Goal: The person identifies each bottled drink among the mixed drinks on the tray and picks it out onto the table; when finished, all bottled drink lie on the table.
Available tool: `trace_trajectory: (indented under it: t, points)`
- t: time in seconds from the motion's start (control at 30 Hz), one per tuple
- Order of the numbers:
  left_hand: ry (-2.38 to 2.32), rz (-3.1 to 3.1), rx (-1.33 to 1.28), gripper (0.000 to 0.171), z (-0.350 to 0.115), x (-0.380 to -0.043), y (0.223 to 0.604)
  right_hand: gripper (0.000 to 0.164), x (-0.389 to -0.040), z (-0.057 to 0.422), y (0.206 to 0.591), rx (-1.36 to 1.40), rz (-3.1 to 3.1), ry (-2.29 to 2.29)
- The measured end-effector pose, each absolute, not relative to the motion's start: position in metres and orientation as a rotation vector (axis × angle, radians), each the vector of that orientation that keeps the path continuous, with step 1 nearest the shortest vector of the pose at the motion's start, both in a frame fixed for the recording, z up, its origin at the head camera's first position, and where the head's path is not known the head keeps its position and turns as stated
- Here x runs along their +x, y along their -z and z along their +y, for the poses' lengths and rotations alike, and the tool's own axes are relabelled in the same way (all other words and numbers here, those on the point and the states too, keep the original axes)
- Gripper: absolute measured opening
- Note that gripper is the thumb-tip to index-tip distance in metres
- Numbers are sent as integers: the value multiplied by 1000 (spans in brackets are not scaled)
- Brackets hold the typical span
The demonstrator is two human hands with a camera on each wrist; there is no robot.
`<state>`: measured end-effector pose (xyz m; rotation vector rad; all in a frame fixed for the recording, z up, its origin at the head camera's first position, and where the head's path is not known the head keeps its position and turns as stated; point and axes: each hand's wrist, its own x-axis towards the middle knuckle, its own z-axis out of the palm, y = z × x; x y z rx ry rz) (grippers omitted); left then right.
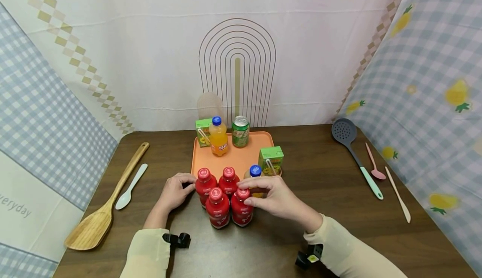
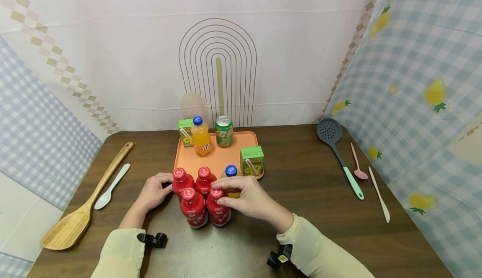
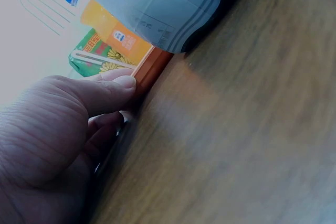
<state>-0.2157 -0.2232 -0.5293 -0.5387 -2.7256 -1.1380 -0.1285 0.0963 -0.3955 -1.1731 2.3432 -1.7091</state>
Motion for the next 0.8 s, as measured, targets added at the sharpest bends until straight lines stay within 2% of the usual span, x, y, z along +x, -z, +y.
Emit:
trace_trajectory:
  t: [0.8]
  points:
    - [1137,-2734,-534,6,-224,-217,530,36,-129,98,396,-1189,2343,1688]
